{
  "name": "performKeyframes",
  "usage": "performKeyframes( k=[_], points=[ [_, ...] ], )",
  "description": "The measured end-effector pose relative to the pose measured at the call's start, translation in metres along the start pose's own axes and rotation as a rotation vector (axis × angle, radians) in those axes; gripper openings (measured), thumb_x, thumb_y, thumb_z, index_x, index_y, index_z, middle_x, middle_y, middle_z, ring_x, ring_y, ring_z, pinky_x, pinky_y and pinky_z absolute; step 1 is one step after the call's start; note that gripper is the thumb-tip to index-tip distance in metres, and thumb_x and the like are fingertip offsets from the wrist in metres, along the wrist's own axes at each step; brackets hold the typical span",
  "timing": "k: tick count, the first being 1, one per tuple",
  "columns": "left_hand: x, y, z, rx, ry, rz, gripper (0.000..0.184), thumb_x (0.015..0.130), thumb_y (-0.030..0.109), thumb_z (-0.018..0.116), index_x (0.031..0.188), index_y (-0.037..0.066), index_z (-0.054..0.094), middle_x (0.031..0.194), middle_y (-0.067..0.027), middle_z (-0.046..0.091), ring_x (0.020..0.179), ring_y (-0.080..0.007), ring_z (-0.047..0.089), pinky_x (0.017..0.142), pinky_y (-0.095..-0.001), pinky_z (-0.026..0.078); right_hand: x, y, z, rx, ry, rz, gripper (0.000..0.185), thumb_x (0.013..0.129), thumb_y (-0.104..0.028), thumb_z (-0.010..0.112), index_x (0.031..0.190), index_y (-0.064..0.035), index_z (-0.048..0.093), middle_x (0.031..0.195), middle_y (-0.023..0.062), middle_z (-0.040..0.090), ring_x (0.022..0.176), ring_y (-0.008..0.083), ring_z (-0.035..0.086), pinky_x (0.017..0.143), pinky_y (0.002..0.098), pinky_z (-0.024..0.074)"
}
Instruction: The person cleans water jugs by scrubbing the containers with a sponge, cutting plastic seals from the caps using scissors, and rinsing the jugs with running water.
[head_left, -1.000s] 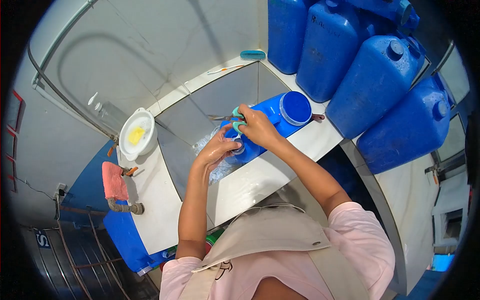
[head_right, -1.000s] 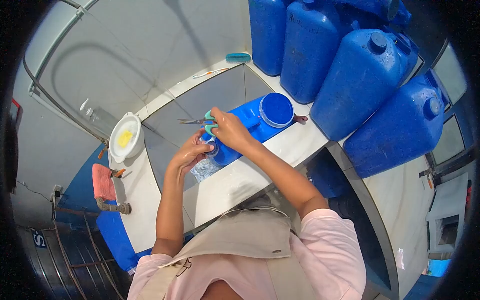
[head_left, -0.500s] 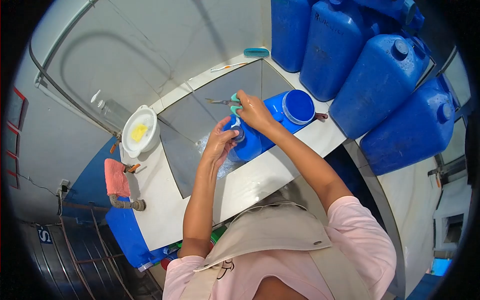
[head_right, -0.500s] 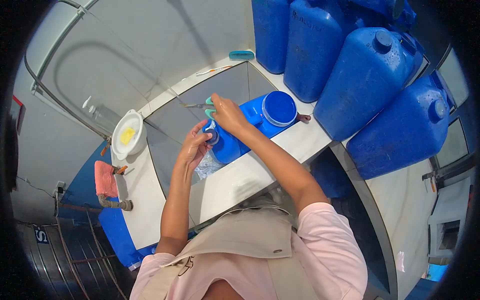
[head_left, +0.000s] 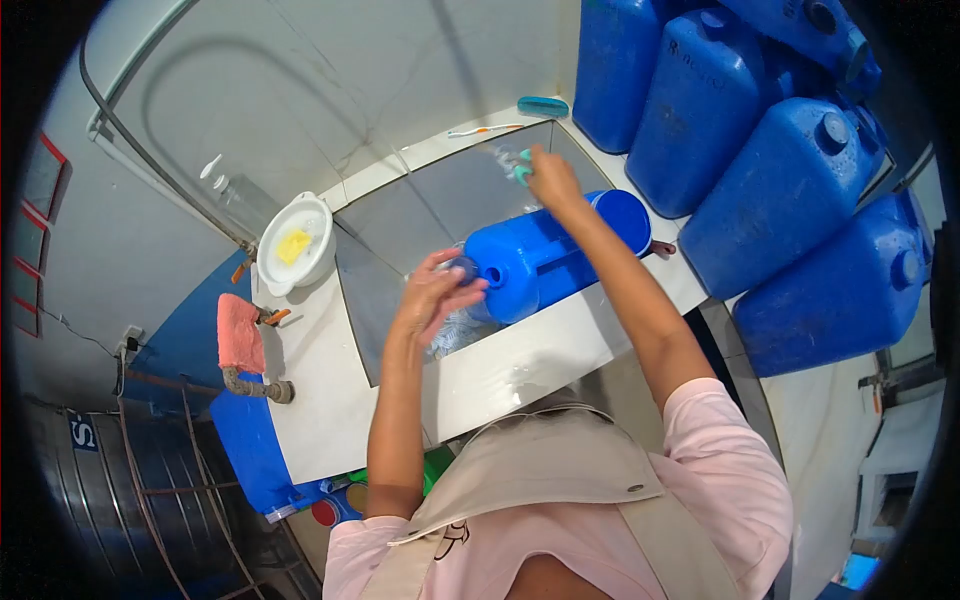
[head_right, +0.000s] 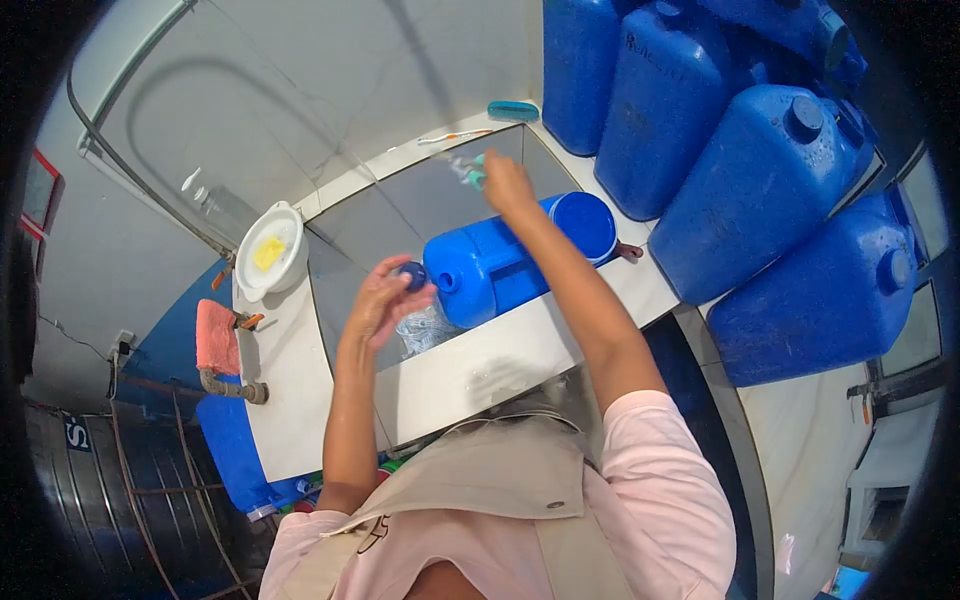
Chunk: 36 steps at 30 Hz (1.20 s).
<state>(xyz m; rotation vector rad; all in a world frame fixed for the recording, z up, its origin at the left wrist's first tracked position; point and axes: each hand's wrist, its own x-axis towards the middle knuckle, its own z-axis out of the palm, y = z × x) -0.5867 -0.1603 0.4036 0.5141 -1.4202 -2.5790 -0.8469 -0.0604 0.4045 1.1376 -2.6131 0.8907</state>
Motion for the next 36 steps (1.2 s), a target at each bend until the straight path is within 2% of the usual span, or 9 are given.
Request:
performKeyframes(
  k=[9, 15, 17, 19, 23, 24, 28, 31, 36],
  points=[
    [-0.064, -0.018, -0.234, 0.763, 0.946, 0.213, 0.025, 0.091, 0.018, 0.052, 0.106, -0.001, 0.052, 0.079, -0.0113, 0.056, 0.054, -0.0154, 0.056, 0.042, -0.0247, 0.045, -0.035, 0.123, -0.061, 0.242, -0.193, 0.280, 0.054, 0.076, -0.048, 0.065, 0.098, 0.0017, 0.059, 0.086, 0.0253, 0.062, 0.081, 0.0330, 0.063, 0.071, 0.0391, 0.0474],
    [-0.066, -0.004, -0.172, 1.511, 1.412, 0.001, 0.025, 0.090, 0.021, 0.054, 0.102, -0.001, 0.053, 0.109, -0.0191, 0.050, 0.088, -0.0287, 0.058, 0.077, -0.0376, 0.048, -0.045, 0.047, -0.053, 0.251, -0.257, 0.177, 0.054, 0.073, -0.048, 0.068, 0.097, -0.0003, 0.058, 0.085, 0.0201, 0.064, 0.079, 0.0297, 0.062, 0.071, 0.0375, 0.0467],
    [-0.035, -0.021, -0.160, 1.556, 1.306, 0.550, 0.027, 0.089, 0.022, 0.053, 0.104, 0.000, 0.055, 0.109, -0.0187, 0.052, 0.097, -0.0281, 0.056, 0.080, -0.0370, 0.047, -0.042, 0.015, -0.046, 0.228, -0.260, 0.143, 0.053, 0.074, -0.049, 0.067, 0.094, -0.0008, 0.059, 0.081, 0.0160, 0.065, 0.073, 0.0239, 0.063, 0.066, 0.0338, 0.0485],
    [-0.016, -0.012, -0.059, 0.859, 0.788, 0.436, 0.030, 0.087, 0.022, 0.056, 0.108, 0.001, 0.057, 0.108, -0.0171, 0.056, 0.104, -0.0289, 0.053, 0.086, -0.0363, 0.044, -0.034, -0.002, -0.039, 0.676, -0.480, 0.406, 0.050, 0.076, -0.050, 0.065, 0.089, -0.0017, 0.059, 0.074, 0.0114, 0.065, 0.062, 0.0164, 0.061, 0.056, 0.0276, 0.0490],
    [0.018, -0.025, 0.038, 1.482, 0.267, 0.711, 0.060, 0.071, 0.042, 0.069, 0.120, 0.011, 0.054, 0.133, -0.0166, 0.041, 0.123, -0.0344, 0.038, 0.102, -0.0472, 0.026, 0.012, 0.044, -0.004, 0.838, -1.015, 0.568, 0.047, 0.075, -0.051, 0.066, 0.079, -0.0049, 0.062, 0.076, 0.0089, 0.065, 0.054, 0.0114, 0.058, 0.049, 0.0198, 0.0467],
    [0.025, -0.033, 0.037, 1.639, 0.239, 0.693, 0.071, 0.065, 0.049, 0.071, 0.123, 0.014, 0.052, 0.136, -0.0163, 0.037, 0.127, -0.0374, 0.031, 0.103, -0.0520, 0.020, 0.016, 0.044, 0.002, 0.043, -0.952, 0.476, 0.043, 0.075, -0.046, 0.066, 0.076, -0.0039, 0.063, 0.074, 0.0097, 0.065, 0.057, 0.0127, 0.060, 0.047, 0.0206, 0.0467],
    [0.018, -0.034, 0.025, 1.732, 0.271, 0.661, 0.077, 0.061, 0.053, 0.072, 0.124, 0.015, 0.051, 0.132, -0.0196, 0.039, 0.125, -0.0394, 0.031, 0.100, -0.0523, 0.024, 0.002, 0.045, -0.007, -0.848, -0.749, -0.042, 0.041, 0.076, -0.042, 0.065, 0.075, -0.0010, 0.062, 0.068, 0.0114, 0.063, 0.054, 0.0162, 0.061, 0.048, 0.0223, 0.0476],
    [0.009, -0.034, 0.016, 1.679, 0.243, 0.576, 0.075, 0.064, 0.053, 0.070, 0.125, 0.014, 0.050, 0.127, -0.0208, 0.042, 0.120, -0.0394, 0.035, 0.098, -0.0508, 0.027, -0.008, 0.027, -0.032, -0.371, -1.118, 0.178, 0.047, 0.077, -0.045, 0.063, 0.071, 0.0013, 0.061, 0.069, 0.0126, 0.063, 0.061, 0.0195, 0.064, 0.056, 0.0267, 0.0510],
    [0.021, -0.070, 0.026, 1.409, 0.734, 0.578, 0.067, 0.072, 0.053, 0.064, 0.124, 0.012, 0.050, 0.124, -0.0210, 0.043, 0.116, -0.0388, 0.038, 0.096, -0.0492, 0.030, -0.074, 0.019, 0.013, 0.825, -0.367, 0.314, 0.052, 0.085, -0.045, 0.057, 0.103, 0.0031, 0.051, 0.092, 0.0134, 0.064, 0.077, 0.0197, 0.063, 0.072, 0.0321, 0.0491]
  ],
)
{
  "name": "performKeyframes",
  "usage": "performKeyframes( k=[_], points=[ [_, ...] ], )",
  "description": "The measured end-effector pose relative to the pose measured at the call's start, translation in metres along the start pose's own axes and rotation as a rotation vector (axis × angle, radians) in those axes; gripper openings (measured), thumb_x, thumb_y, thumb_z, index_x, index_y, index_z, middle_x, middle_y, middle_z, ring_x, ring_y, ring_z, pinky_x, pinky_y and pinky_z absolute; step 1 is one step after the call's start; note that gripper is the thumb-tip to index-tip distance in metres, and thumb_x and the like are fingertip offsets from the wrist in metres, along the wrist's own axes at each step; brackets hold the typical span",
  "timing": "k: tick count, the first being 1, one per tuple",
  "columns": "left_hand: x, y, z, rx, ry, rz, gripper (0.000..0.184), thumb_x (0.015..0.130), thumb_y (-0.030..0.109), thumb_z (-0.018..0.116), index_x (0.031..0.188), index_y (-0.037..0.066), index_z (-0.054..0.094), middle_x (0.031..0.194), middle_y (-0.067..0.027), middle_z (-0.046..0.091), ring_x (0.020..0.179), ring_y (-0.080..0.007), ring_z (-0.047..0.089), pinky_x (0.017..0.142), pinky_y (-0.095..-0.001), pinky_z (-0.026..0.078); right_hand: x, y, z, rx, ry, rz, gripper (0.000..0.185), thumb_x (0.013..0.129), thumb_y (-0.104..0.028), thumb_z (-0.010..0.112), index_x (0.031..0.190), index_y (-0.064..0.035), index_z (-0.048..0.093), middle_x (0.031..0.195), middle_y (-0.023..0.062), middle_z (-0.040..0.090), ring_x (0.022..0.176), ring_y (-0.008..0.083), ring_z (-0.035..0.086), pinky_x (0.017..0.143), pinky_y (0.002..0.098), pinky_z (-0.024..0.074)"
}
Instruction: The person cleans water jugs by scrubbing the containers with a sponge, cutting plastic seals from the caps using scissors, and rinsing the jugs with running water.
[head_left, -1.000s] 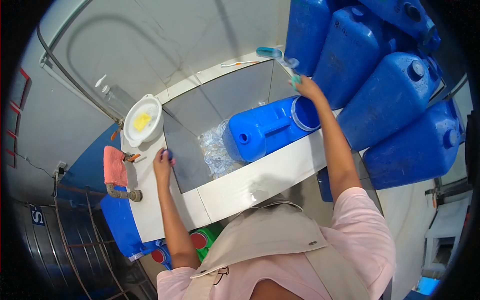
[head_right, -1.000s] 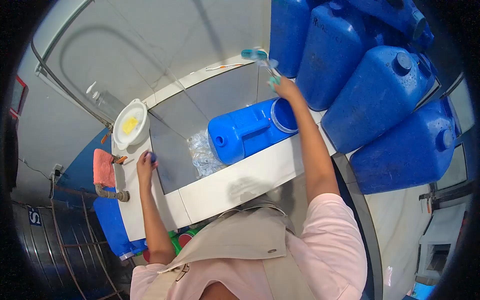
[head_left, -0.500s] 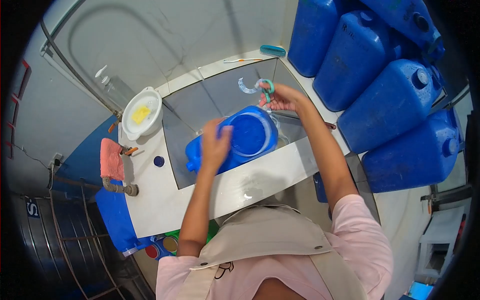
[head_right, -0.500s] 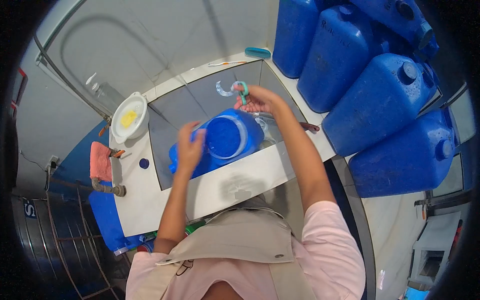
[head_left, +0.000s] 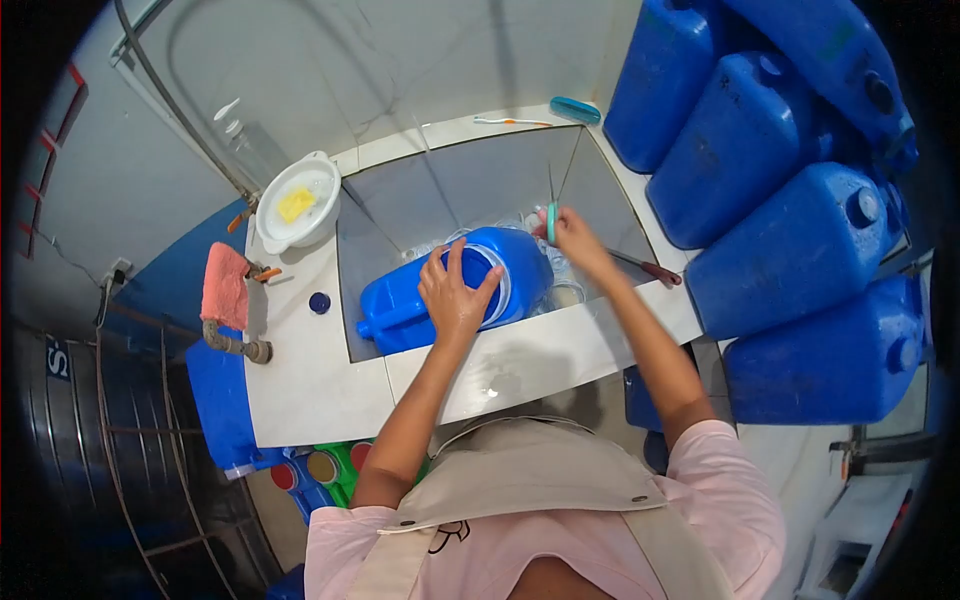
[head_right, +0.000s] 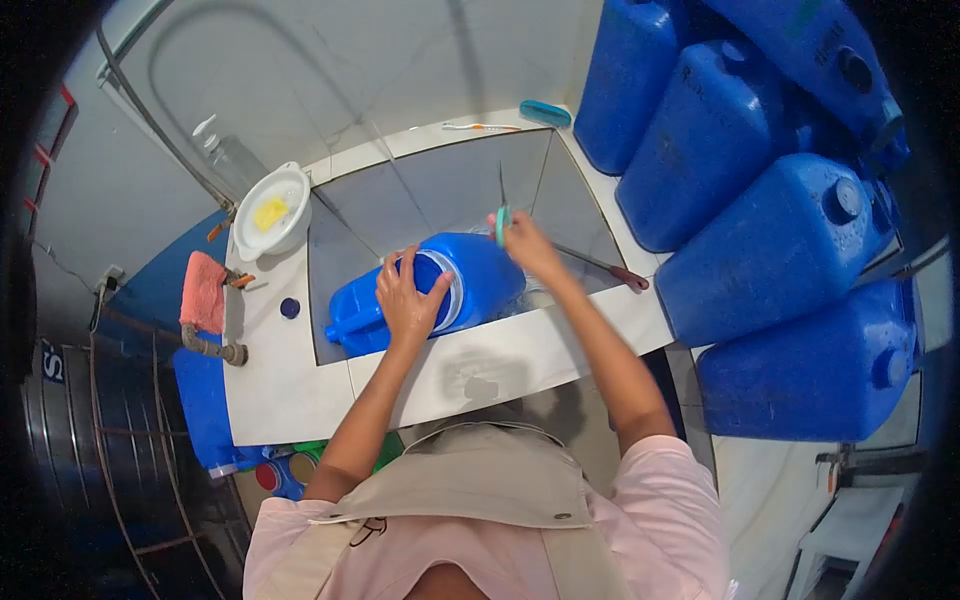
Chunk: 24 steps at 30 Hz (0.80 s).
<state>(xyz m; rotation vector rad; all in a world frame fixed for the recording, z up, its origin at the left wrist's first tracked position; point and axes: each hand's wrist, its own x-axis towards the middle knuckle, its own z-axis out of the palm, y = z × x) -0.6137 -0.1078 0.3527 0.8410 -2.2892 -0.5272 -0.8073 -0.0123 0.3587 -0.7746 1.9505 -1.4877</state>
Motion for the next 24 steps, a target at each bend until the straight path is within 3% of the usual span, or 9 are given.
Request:
performKeyframes(
  k=[1, 7, 9, 11, 13, 16, 19, 21, 24],
  points=[
    [-0.003, 0.002, 0.001, -0.032, 0.063, -0.132, 0.064, 0.076, 0.052, 0.062, 0.124, 0.011, 0.050, 0.124, -0.0213, 0.043, 0.116, -0.0386, 0.039, 0.095, -0.0493, 0.031, -0.011, 0.009, 0.022, 0.057, 0.055, -0.181, 0.053, 0.087, -0.044, 0.056, 0.107, 0.0036, 0.048, 0.091, 0.0137, 0.064, 0.080, 0.0188, 0.062, 0.076, 0.0306, 0.0480],
    [-0.017, -0.008, -0.037, 0.012, -0.009, -0.357, 0.056, 0.086, 0.041, 0.055, 0.117, -0.005, 0.048, 0.110, -0.0288, 0.051, 0.098, -0.0393, 0.053, 0.080, -0.0438, 0.044, -0.014, -0.031, 0.039, 0.167, -0.124, 0.002, 0.044, 0.088, -0.042, 0.056, 0.099, 0.0007, 0.053, 0.087, 0.0120, 0.064, 0.087, 0.0169, 0.060, 0.077, 0.0286, 0.0445],
    [-0.012, 0.006, -0.076, 0.253, -0.835, -0.575, 0.049, 0.088, 0.033, 0.054, 0.117, -0.006, 0.047, 0.115, -0.0299, 0.049, 0.099, -0.0395, 0.054, 0.078, -0.0432, 0.046, -0.022, -0.041, 0.045, 0.194, -0.135, -0.041, 0.044, 0.089, -0.041, 0.055, 0.101, 0.0014, 0.050, 0.088, 0.0125, 0.062, 0.089, 0.0210, 0.060, 0.080, 0.0323, 0.0442],
    [-0.008, 0.004, -0.073, 0.178, -0.668, -0.572, 0.048, 0.087, 0.026, 0.055, 0.121, -0.006, 0.044, 0.124, -0.0304, 0.045, 0.109, -0.0395, 0.050, 0.088, -0.0423, 0.043, -0.045, -0.033, 0.056, 0.053, 0.070, -0.338, 0.041, 0.092, -0.037, 0.050, 0.105, 0.0010, 0.046, 0.094, 0.0134, 0.061, 0.095, 0.0256, 0.057, 0.085, 0.0359, 0.0423],
    [-0.009, -0.019, -0.042, -0.057, 0.045, 0.008, 0.056, 0.087, 0.026, 0.055, 0.128, -0.007, 0.038, 0.127, -0.0281, 0.042, 0.115, -0.0393, 0.045, 0.096, -0.0409, 0.036, -0.062, -0.014, 0.073, 0.124, 0.017, -0.390, 0.038, 0.093, -0.035, 0.047, 0.110, -0.0007, 0.043, 0.101, 0.0152, 0.059, 0.102, 0.0299, 0.054, 0.088, 0.0379, 0.0402],
    [-0.022, -0.018, -0.016, -0.114, 0.006, -0.107, 0.059, 0.085, 0.025, 0.057, 0.128, -0.009, 0.036, 0.120, -0.0291, 0.045, 0.112, -0.0392, 0.045, 0.097, -0.0409, 0.035, -0.070, -0.014, 0.100, 0.117, 0.172, -0.541, 0.036, 0.093, -0.035, 0.048, 0.109, -0.0026, 0.044, 0.104, 0.0156, 0.058, 0.104, 0.0297, 0.053, 0.087, 0.0393, 0.0395],
    [-0.041, -0.010, -0.026, -0.119, -0.041, -0.373, 0.059, 0.084, 0.027, 0.059, 0.125, -0.010, 0.039, 0.114, -0.0297, 0.047, 0.111, -0.0397, 0.046, 0.094, -0.0409, 0.038, -0.031, -0.041, 0.106, -0.243, -0.224, -0.441, 0.040, 0.090, -0.040, 0.050, 0.106, -0.0024, 0.047, 0.092, 0.0127, 0.063, 0.097, 0.0274, 0.057, 0.085, 0.0405, 0.0398],
    [-0.043, 0.004, -0.050, -0.303, -0.429, -0.731, 0.057, 0.084, 0.029, 0.059, 0.122, -0.011, 0.041, 0.114, -0.0276, 0.048, 0.109, -0.0395, 0.047, 0.091, -0.0403, 0.039, 0.020, -0.060, 0.113, -0.135, -0.645, -0.237, 0.044, 0.087, -0.045, 0.052, 0.102, -0.0037, 0.048, 0.080, 0.0107, 0.064, 0.091, 0.0254, 0.060, 0.082, 0.0373, 0.0419],
    [-0.022, 0.026, -0.081, -0.002, -0.831, -0.587, 0.054, 0.085, 0.033, 0.059, 0.116, -0.009, 0.047, 0.105, -0.0239, 0.054, 0.098, -0.0363, 0.053, 0.086, -0.0382, 0.043, 0.054, -0.071, 0.136, 0.136, -0.942, -0.064, 0.048, 0.084, -0.050, 0.055, 0.100, -0.0047, 0.049, 0.078, 0.0105, 0.064, 0.090, 0.0227, 0.061, 0.079, 0.0322, 0.0437]
  ],
)
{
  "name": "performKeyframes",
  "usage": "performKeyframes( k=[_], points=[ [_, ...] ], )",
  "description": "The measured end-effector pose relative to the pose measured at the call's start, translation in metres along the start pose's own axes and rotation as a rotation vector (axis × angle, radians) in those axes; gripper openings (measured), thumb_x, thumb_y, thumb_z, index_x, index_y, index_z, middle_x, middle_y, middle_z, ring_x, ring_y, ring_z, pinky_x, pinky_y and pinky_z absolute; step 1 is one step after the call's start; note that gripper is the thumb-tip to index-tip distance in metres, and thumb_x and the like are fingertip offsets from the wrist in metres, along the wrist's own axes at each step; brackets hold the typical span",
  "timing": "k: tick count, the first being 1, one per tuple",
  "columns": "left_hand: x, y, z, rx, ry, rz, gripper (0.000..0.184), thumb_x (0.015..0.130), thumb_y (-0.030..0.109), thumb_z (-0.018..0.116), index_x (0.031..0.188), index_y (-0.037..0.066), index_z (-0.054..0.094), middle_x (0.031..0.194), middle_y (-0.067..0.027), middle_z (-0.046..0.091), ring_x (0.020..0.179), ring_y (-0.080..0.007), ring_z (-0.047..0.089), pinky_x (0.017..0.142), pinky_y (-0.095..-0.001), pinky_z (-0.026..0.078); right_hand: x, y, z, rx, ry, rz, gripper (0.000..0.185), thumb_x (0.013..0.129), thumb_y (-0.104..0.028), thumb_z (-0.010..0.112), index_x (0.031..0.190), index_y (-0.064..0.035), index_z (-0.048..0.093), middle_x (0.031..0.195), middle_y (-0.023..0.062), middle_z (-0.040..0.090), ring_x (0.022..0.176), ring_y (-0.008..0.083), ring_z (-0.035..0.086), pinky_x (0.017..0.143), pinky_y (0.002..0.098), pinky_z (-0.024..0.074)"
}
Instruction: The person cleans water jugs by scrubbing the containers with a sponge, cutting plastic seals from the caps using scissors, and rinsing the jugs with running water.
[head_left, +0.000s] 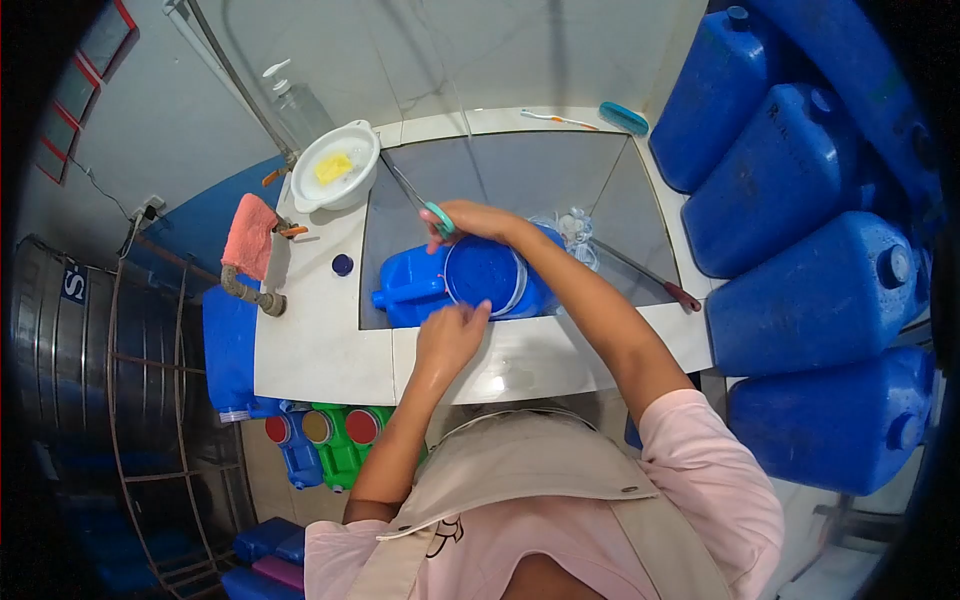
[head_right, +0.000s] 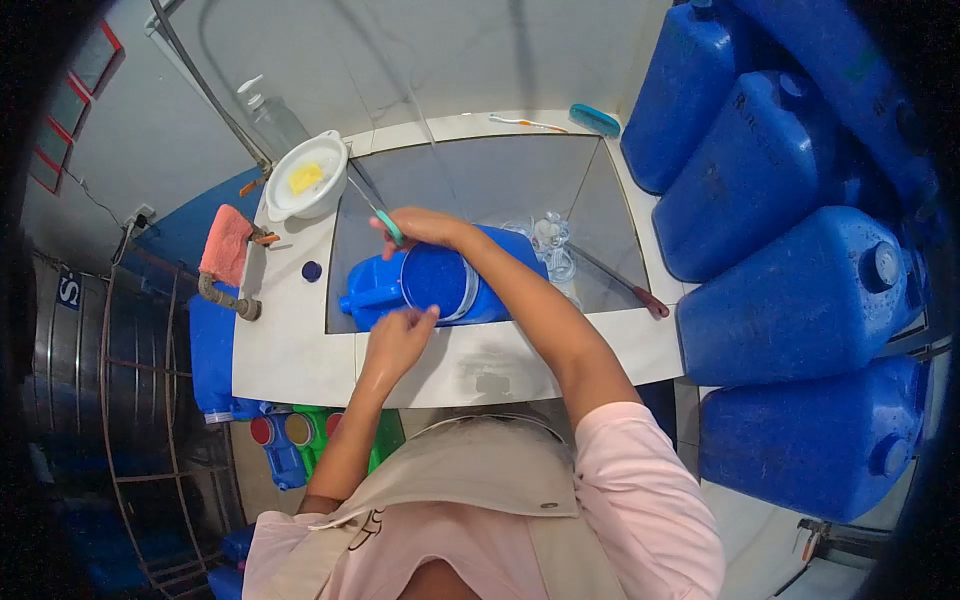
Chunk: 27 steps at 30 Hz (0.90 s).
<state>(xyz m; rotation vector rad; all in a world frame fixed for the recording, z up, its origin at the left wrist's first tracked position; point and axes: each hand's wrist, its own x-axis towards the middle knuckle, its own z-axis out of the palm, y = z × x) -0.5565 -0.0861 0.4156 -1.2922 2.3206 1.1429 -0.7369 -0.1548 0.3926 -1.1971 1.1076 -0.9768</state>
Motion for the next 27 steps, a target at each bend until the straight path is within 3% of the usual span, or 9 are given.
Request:
performKeyframes(
  k=[1, 3, 7, 9, 12, 16, 21, 23, 27],
  points=[
    [0.013, 0.003, 0.000, -0.001, 0.001, 0.000, 0.054, 0.085, 0.033, 0.059, 0.116, -0.009, 0.047, 0.105, -0.0239, 0.054, 0.098, -0.0363, 0.053, 0.086, -0.0382, 0.043, 0.006, -0.001, 0.000, 0.181, -0.075, 0.058, 0.050, 0.083, -0.052, 0.056, 0.099, -0.0047, 0.050, 0.081, 0.0110, 0.064, 0.091, 0.0210, 0.061, 0.079, 0.0294, 0.0442],
    [0.048, 0.002, 0.004, 0.285, 1.068, 0.843, 0.052, 0.088, 0.039, 0.054, 0.114, -0.005, 0.050, 0.084, -0.0204, 0.061, 0.079, -0.0378, 0.059, 0.076, -0.0433, 0.047, 0.004, 0.002, -0.007, 0.332, 0.159, -0.113, 0.049, 0.085, -0.052, 0.053, 0.099, -0.0052, 0.050, 0.088, 0.0129, 0.064, 0.093, 0.0210, 0.061, 0.082, 0.0288, 0.0440],
    [0.067, -0.003, -0.003, 0.256, 0.910, 0.854, 0.055, 0.088, 0.044, 0.051, 0.115, -0.004, 0.050, 0.081, -0.0231, 0.062, 0.077, -0.0399, 0.060, 0.075, -0.0466, 0.047, -0.045, 0.017, -0.033, 0.311, 0.584, -0.233, 0.049, 0.088, -0.052, 0.049, 0.102, -0.0045, 0.048, 0.104, 0.0137, 0.061, 0.097, 0.0194, 0.059, 0.088, 0.0288, 0.0422],
    [0.047, -0.005, -0.007, 0.012, 0.387, 0.012, 0.057, 0.086, 0.042, 0.054, 0.115, -0.006, 0.050, 0.097, -0.0269, 0.060, 0.092, -0.0385, 0.058, 0.080, -0.0458, 0.045, -0.089, 0.030, -0.024, 0.193, 0.677, -0.198, 0.048, 0.090, -0.050, 0.048, 0.105, -0.0044, 0.047, 0.111, 0.0126, 0.059, 0.099, 0.0195, 0.057, 0.089, 0.0305, 0.0403],
    [0.033, -0.018, -0.017, 0.131, 0.177, -0.078, 0.055, 0.085, 0.038, 0.058, 0.114, -0.008, 0.050, 0.111, -0.0281, 0.054, 0.105, -0.0385, 0.052, 0.087, -0.0427, 0.042, -0.126, 0.051, 0.008, -0.128, 0.851, -0.300, 0.045, 0.093, -0.043, 0.044, 0.111, -0.0018, 0.042, 0.114, 0.0148, 0.058, 0.110, 0.0242, 0.051, 0.094, 0.0349, 0.0378],
    [0.079, -0.025, -0.006, -0.062, 0.838, 0.653, 0.057, 0.084, 0.041, 0.060, 0.112, -0.008, 0.052, 0.114, -0.0273, 0.054, 0.105, -0.0393, 0.054, 0.086, -0.0419, 0.044, -0.115, 0.054, 0.067, -0.212, 0.950, -0.354, 0.041, 0.094, -0.036, 0.044, 0.115, -0.0018, 0.037, 0.115, 0.0172, 0.056, 0.120, 0.0281, 0.045, 0.096, 0.0387, 0.0360],
    [0.045, -0.010, -0.013, -0.197, 0.645, 0.274, 0.055, 0.079, 0.041, 0.066, 0.102, -0.006, 0.055, 0.101, -0.0258, 0.060, 0.093, -0.0373, 0.060, 0.078, -0.0389, 0.047, -0.084, 0.020, 0.061, -0.438, 0.839, -0.141, 0.034, 0.093, -0.033, 0.048, 0.109, -0.0058, 0.035, 0.104, 0.0235, 0.060, 0.100, 0.0421, 0.056, 0.079, 0.0447, 0.0454],
    [0.031, -0.019, -0.024, -0.327, 0.650, 0.200, 0.049, 0.077, 0.039, 0.068, 0.094, -0.005, 0.056, 0.086, -0.0233, 0.063, 0.081, -0.0327, 0.063, 0.070, -0.0363, 0.049, -0.066, 0.011, 0.050, -0.232, 0.615, -0.232, 0.033, 0.093, -0.035, 0.048, 0.102, -0.0034, 0.044, 0.095, 0.0113, 0.062, 0.091, 0.0224, 0.059, 0.079, 0.0322, 0.0442],
    [0.014, -0.038, -0.066, -1.098, 0.224, 0.261, 0.035, 0.077, 0.021, 0.072, 0.101, 0.003, 0.054, 0.086, -0.0072, 0.060, 0.075, -0.0135, 0.059, 0.068, -0.0260, 0.050, -0.066, -0.023, 0.055, -0.099, 0.592, -0.428, 0.031, 0.090, -0.036, 0.055, 0.089, -0.0055, 0.049, 0.077, 0.0085, 0.063, 0.059, 0.0134, 0.053, 0.050, 0.0268, 0.0390]
  ],
)
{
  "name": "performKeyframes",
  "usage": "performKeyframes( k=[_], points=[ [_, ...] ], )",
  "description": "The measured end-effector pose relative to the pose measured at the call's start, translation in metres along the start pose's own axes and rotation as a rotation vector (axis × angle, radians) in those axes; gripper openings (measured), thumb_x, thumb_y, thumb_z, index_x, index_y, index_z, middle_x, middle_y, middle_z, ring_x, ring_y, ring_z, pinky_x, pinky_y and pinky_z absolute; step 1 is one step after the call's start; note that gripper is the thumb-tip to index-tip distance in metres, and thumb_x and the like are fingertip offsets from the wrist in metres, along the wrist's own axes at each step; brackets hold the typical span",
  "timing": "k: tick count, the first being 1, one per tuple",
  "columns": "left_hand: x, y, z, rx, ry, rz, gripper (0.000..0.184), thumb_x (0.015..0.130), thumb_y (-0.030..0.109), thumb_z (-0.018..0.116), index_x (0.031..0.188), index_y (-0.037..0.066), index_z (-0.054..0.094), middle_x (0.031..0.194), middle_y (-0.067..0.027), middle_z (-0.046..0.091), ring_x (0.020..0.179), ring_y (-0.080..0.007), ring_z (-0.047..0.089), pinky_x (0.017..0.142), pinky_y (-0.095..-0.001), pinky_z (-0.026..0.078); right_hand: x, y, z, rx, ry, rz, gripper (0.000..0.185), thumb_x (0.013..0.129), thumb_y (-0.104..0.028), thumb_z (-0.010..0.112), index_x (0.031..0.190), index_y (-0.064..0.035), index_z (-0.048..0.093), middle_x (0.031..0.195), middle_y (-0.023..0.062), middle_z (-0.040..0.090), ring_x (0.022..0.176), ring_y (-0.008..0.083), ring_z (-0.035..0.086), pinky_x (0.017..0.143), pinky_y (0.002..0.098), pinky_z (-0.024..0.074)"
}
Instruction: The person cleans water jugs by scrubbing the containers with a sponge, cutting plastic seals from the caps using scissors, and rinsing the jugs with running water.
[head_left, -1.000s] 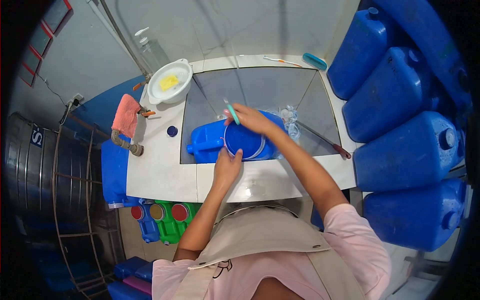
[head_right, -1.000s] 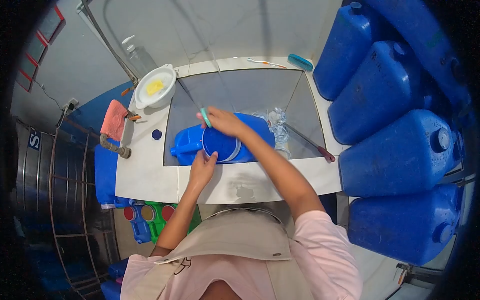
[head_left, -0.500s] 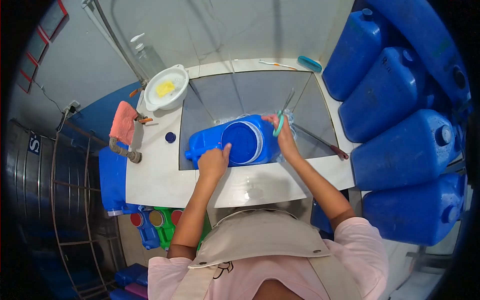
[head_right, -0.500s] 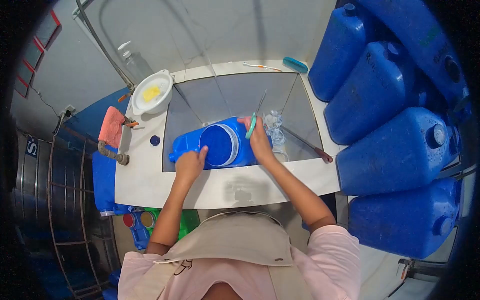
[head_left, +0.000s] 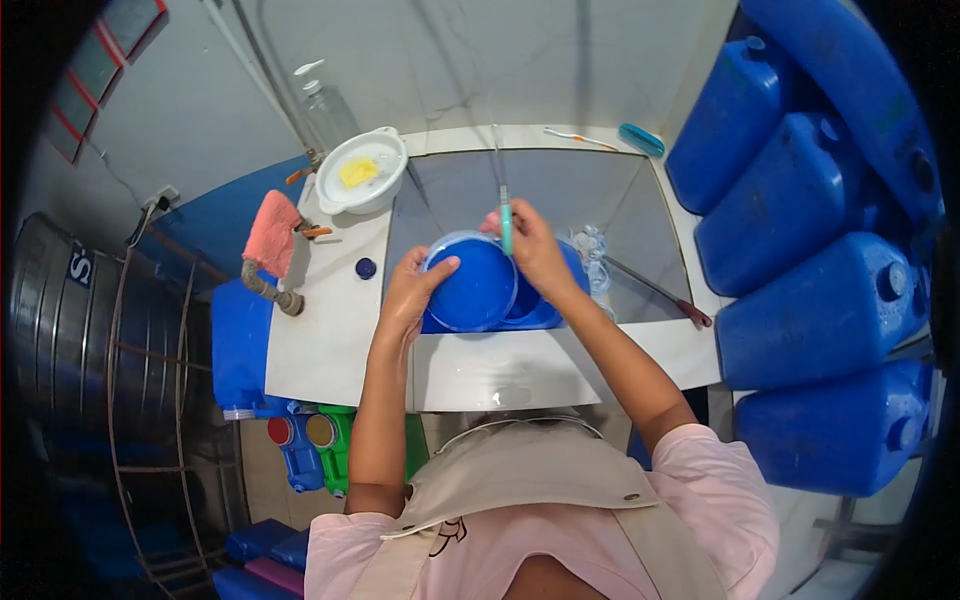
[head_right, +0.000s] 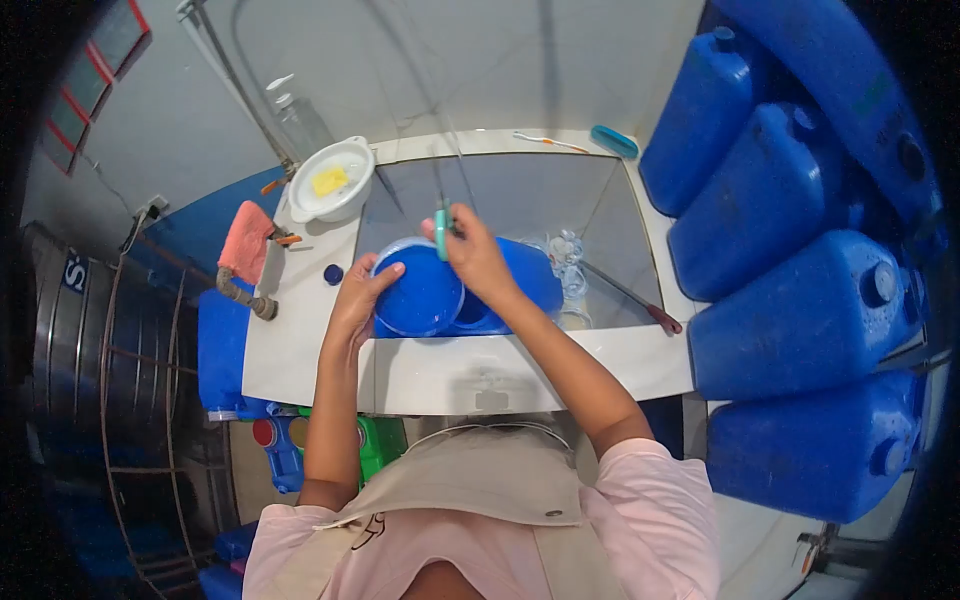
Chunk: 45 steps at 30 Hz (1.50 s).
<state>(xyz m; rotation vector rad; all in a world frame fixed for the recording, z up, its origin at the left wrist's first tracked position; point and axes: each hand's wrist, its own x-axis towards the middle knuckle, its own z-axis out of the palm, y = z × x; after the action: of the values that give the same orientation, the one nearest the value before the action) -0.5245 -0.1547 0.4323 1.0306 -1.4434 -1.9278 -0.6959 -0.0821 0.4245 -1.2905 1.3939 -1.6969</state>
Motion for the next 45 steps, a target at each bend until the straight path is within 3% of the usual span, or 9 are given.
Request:
performKeyframes(
  k=[2, 4, 8, 18, 21, 24, 27, 37, 45],
  points=[
    [-0.003, 0.009, -0.012, 0.043, 0.071, 0.114, 0.034, 0.079, 0.017, 0.070, 0.102, 0.001, 0.051, 0.087, -0.0105, 0.062, 0.072, -0.0137, 0.060, 0.067, -0.0249, 0.051, 0.001, -0.019, -0.006, -0.024, 0.023, -0.050, 0.031, 0.089, -0.037, 0.056, 0.085, -0.0063, 0.053, 0.075, 0.0066, 0.063, 0.053, 0.0068, 0.047, 0.046, 0.0220, 0.0357],
    [-0.005, 0.015, -0.018, 0.038, 0.142, 0.257, 0.036, 0.078, 0.016, 0.070, 0.105, 0.000, 0.052, 0.088, -0.0098, 0.062, 0.076, -0.0134, 0.060, 0.069, -0.0250, 0.051, -0.016, -0.037, -0.008, 0.326, -0.450, 0.541, 0.037, 0.091, -0.041, 0.051, 0.082, -0.0052, 0.056, 0.070, 0.0106, 0.061, 0.048, 0.0064, 0.045, 0.043, 0.0197, 0.0354],
    [-0.006, 0.022, -0.018, -0.026, 0.171, 0.325, 0.042, 0.078, 0.013, 0.069, 0.114, -0.003, 0.053, 0.094, -0.0099, 0.063, 0.080, -0.0127, 0.061, 0.072, -0.0250, 0.051, -0.035, -0.030, 0.018, 0.606, -0.548, 0.688, 0.045, 0.090, -0.046, 0.049, 0.081, -0.0028, 0.055, 0.063, 0.0143, 0.060, 0.036, 0.0039, 0.033, 0.032, 0.0160, 0.0254],
    [-0.009, 0.022, -0.021, -0.014, 0.178, 0.263, 0.040, 0.078, 0.012, 0.068, 0.113, -0.004, 0.055, 0.091, -0.0094, 0.064, 0.081, -0.0118, 0.060, 0.070, -0.0241, 0.050, -0.035, -0.023, 0.052, 0.671, -0.373, 0.640, 0.041, 0.088, -0.044, 0.054, 0.076, -0.0045, 0.056, 0.056, 0.0076, 0.055, 0.036, 0.0029, 0.033, 0.033, 0.0169, 0.0212],
    [-0.007, 0.009, -0.028, 0.277, 0.037, 0.337, 0.039, 0.078, 0.010, 0.068, 0.111, -0.005, 0.055, 0.091, -0.0106, 0.064, 0.079, -0.0118, 0.060, 0.069, -0.0236, 0.050, -0.016, -0.025, 0.051, 0.443, -0.046, 0.484, 0.035, 0.087, -0.038, 0.059, 0.071, -0.0076, 0.057, 0.051, 0.0015, 0.053, 0.035, 0.0026, 0.033, 0.034, 0.0183, 0.0183],
    [-0.013, 0.025, -0.024, 0.127, 0.073, 0.275, 0.037, 0.077, 0.008, 0.069, 0.108, -0.007, 0.057, 0.088, -0.0088, 0.064, 0.072, -0.0107, 0.059, 0.067, -0.0203, 0.048, 0.002, -0.030, 0.032, -0.036, -0.006, 0.115, 0.019, 0.082, -0.018, 0.065, 0.080, -0.0028, 0.054, 0.066, 0.0052, 0.058, 0.056, 0.0127, 0.054, 0.051, 0.0256, 0.0417],
    [-0.007, 0.036, -0.025, 0.202, 0.008, 0.250, 0.034, 0.077, 0.008, 0.069, 0.106, -0.006, 0.058, 0.087, -0.0065, 0.064, 0.070, -0.0088, 0.058, 0.062, -0.0174, 0.045, 0.008, -0.048, 0.036, -0.550, -0.017, -0.359, 0.020, 0.077, -0.007, 0.064, 0.089, -0.0008, 0.050, 0.076, 0.0101, 0.057, 0.074, 0.0251, 0.058, 0.067, 0.0346, 0.0459],
    [0.011, 0.047, -0.017, 0.319, -0.143, 0.309, 0.026, 0.078, 0.007, 0.067, 0.102, 0.000, 0.061, 0.082, 0.0001, 0.061, 0.070, -0.0034, 0.052, 0.058, -0.0171, 0.041, 0.026, -0.059, 0.028, -0.761, -0.216, -0.479, 0.024, 0.071, -0.002, 0.062, 0.091, -0.0022, 0.048, 0.083, 0.0140, 0.056, 0.085, 0.0345, 0.055, 0.074, 0.0431, 0.0440],
    [0.059, 0.043, -0.007, 0.537, -0.011, 0.497, 0.025, 0.075, 0.013, 0.069, 0.095, 0.002, 0.061, 0.078, -0.0018, 0.060, 0.070, -0.0082, 0.052, 0.062, -0.0244, 0.043, 0.069, -0.024, 0.025, -0.424, 0.266, -0.208, 0.014, 0.072, 0.000, 0.059, 0.084, -0.0012, 0.053, 0.067, 0.0087, 0.053, 0.061, 0.0206, 0.055, 0.059, 0.0326, 0.0452]
  ],
)
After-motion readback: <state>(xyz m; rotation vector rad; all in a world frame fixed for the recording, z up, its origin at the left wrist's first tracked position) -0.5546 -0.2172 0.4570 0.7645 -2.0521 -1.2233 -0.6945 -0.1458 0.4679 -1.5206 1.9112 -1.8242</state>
